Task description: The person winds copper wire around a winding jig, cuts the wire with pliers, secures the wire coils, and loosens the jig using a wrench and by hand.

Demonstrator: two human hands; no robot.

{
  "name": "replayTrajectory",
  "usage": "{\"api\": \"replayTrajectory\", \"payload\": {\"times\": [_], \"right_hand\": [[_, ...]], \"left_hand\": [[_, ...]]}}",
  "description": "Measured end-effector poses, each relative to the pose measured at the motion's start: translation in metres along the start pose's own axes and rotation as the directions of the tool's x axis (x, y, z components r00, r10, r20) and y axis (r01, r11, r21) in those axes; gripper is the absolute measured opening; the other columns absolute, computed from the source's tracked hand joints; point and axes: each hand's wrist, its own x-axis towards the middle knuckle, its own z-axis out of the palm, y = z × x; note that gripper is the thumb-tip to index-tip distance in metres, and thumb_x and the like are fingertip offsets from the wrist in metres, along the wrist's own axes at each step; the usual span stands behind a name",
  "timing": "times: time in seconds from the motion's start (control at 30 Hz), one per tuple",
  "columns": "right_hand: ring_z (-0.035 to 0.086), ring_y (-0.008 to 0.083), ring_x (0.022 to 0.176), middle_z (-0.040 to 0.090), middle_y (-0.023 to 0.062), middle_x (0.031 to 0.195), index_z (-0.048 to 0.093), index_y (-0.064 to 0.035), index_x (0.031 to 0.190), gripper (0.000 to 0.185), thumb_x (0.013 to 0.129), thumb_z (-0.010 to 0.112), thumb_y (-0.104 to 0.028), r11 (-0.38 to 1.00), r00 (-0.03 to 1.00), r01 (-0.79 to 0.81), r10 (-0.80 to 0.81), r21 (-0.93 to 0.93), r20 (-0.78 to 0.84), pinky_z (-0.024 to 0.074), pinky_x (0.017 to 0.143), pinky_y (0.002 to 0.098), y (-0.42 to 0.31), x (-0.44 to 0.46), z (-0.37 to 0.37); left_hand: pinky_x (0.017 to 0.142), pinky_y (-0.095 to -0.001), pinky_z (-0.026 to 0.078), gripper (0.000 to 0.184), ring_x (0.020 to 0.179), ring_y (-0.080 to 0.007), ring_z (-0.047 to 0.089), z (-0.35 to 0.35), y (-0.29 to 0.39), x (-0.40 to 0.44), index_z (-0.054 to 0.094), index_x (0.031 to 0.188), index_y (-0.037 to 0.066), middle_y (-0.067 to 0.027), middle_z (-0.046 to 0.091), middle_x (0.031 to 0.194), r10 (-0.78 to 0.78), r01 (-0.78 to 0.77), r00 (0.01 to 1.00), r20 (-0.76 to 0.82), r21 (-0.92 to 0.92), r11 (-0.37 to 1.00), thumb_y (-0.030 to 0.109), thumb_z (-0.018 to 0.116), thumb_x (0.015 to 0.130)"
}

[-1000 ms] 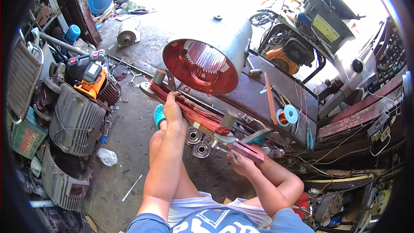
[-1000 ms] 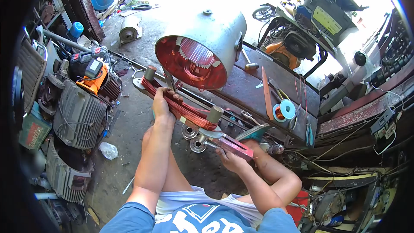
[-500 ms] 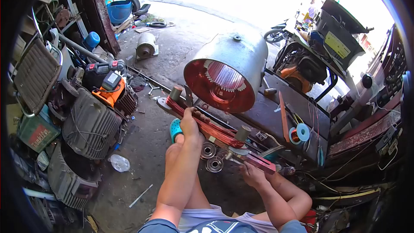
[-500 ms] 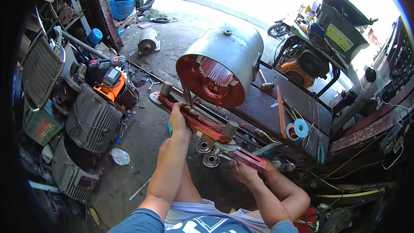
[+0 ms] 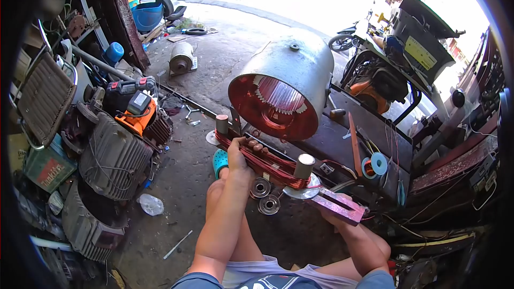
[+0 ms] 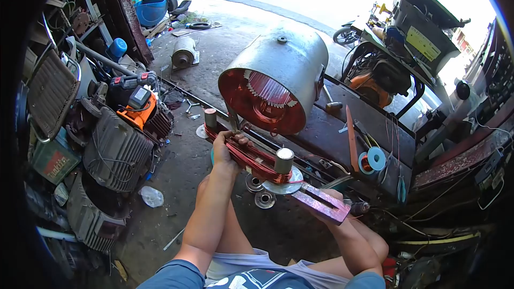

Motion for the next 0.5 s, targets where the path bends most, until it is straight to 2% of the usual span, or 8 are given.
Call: {"api": "replayTrajectory", "payload": {"times": [0.07, 0.13, 0.23, 0.33, 0.4, 0.5], "right_hand": [[0.072, 0.019, 0.074, 0.074, 0.0067, 0.084, 0.076, -0.0045, 0.099, 0.016, 0.085, 0.082, -0.011, 0.959, 0.988, 0.151, -0.142, 0.24, -0.058, 0.0562, 0.067, 0.0285, 0.057, -0.003, 0.021], [0.069, 0.0168, 0.068, 0.072, 0.0058, 0.077, 0.076, -0.0038, 0.092, 0.012, 0.083, 0.083, -0.007, 0.901, 0.956, 0.29, -0.255, 0.323, -0.146, 0.0537, 0.062, 0.0276, 0.071, 0.001, 0.032], [0.066, 0.017, 0.065, 0.07, 0.0063, 0.074, 0.074, -0.0039, 0.088, 0.009, 0.083, 0.081, -0.008, 0.963, 0.97, 0.242, -0.237, 0.121, -0.051, 0.0508, 0.06, 0.0287, 0.049, -0.001, 0.017], [0.068, 0.0158, 0.068, 0.071, 0.0081, 0.076, 0.074, -0.0017, 0.091, 0.015, 0.083, 0.082, -0.012, 0.941, 0.942, 0.334, -0.335, 0.064, 0.019, 0.0509, 0.061, 0.028, 0.055, 0.005, 0.016], [0.07, 0.0165, 0.072, 0.073, 0.0089, 0.082, 0.074, 0.0007, 0.097, 0.019, 0.088, 0.078, -0.016, 0.869, 0.942, 0.32, -0.335, 0.377, -0.025, 0.0536, 0.065, 0.0277, 0.076, 0.015, 0.04], [0.073, 0.0237, 0.098, 0.071, 0.0155, 0.121, 0.063, 0.0071, 0.127, 0.032, 0.104, 0.054, -0.013, 0.933, 0.956, 0.011, -0.115, 0.36, 0.269, 0.0587, 0.088, 0.0326, 0.056, 0.006, 0.02]], "left_hand": [[0.076, -0.0389, 0.053, 0.017, 0.065, -0.0169, 0.057, 0.002, 0.001, 0.001, 0.052, 0.085, 0.007, -0.0008, 0.055, 0.073, -0.009, 0.009, 1.0, 0.014, -0.007, 1.0, 0.022, 0.051, 0.093], [0.075, -0.0382, 0.052, 0.016, 0.065, -0.0163, 0.057, 0.0, 0.003, 0.002, 0.052, 0.086, 0.007, -0.0002, 0.055, 0.073, -0.017, 0.017, 1.0, 0.017, -0.012, 1.0, 0.022, 0.052, 0.093], [0.074, -0.0376, 0.051, 0.015, 0.065, -0.0158, 0.056, 0.002, 0.004, 0.002, 0.052, 0.088, 0.007, 0.0003, 0.054, 0.072, -0.035, 0.035, 0.999, 0.026, -0.016, 0.999, 0.021, 0.053, 0.093], [0.074, -0.0373, 0.051, 0.014, 0.064, -0.0156, 0.055, 0.003, 0.006, 0.005, 0.052, 0.089, 0.007, 0.0006, 0.054, 0.072, -0.052, 0.052, 0.998, 0.027, -0.01, 0.999, 0.021, 0.053, 0.093], [0.074, -0.0375, 0.051, 0.014, 0.064, -0.0158, 0.055, 0.003, 0.007, 0.009, 0.053, 0.088, 0.007, 0.0004, 0.054, 0.072, -0.063, 0.063, 0.998, 0.027, -0.01, 0.998, 0.02, 0.053, 0.093], [0.073, -0.0379, 0.051, 0.014, 0.064, -0.0165, 0.055, -0.002, 0.006, 0.018, 0.054, 0.084, 0.007, -0.0001, 0.054, 0.071, -0.09, 0.09, 0.996, -0.001, -0.012, 0.996, 0.02, 0.054, 0.092]]}}
